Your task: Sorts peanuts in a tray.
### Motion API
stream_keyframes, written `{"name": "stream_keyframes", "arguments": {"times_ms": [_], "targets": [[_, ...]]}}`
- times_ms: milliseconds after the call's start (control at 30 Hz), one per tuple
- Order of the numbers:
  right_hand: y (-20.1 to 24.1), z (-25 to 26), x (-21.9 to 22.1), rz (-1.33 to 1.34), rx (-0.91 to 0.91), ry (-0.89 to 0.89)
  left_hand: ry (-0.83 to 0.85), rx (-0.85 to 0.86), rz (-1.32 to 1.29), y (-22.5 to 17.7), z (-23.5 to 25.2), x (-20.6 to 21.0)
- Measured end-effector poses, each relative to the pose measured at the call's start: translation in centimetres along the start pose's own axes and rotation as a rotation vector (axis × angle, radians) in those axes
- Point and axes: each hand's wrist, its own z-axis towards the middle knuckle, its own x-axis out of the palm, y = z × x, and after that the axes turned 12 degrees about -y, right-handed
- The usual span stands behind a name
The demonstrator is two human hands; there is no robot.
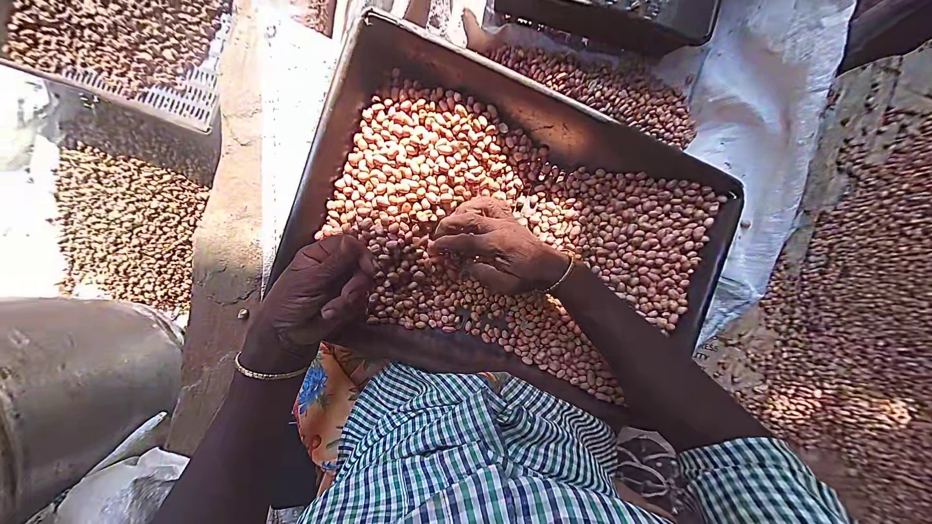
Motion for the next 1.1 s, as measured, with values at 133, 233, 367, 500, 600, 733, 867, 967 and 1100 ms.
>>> {"name": "stream_keyframes", "arguments": {"times_ms": [133,233,367,500,600,733,867,967,1100], "targets": [[4.1,-7.8,-3.1,-0.227,0.058,0.294,0.017,-0.017,-0.031,-0.2,0.2,0.1],[7.1,-12.0,-7.2,-0.169,0.246,0.272,0.007,0.037,0.048,-0.1,0.0,0.1],[7.2,-10.7,-7.2,-0.070,0.570,-0.290,0.026,0.040,-0.034,0.2,0.3,-0.1],[4.8,-5.9,-2.8,0.028,0.731,-0.562,-0.055,0.003,-0.067,-0.2,0.1,0.2],[4.6,-3.6,-0.9,-0.071,0.682,-0.514,-0.062,0.037,-0.004,0.0,0.1,0.3],[4.7,-2.7,1.3,-0.290,0.495,-0.352,-0.036,0.046,-0.024,0.0,0.1,0.4],[4.1,-2.8,1.0,-0.145,0.549,-0.494,-0.015,0.059,-0.049,0.0,0.1,0.6],[4.1,-3.2,-0.6,0.089,0.652,-0.672,0.006,0.065,-0.048,-0.1,0.0,0.4],[4.8,-3.1,-0.7,-0.430,0.584,-0.429,0.025,0.053,-0.058,-0.1,0.3,0.4]]}}
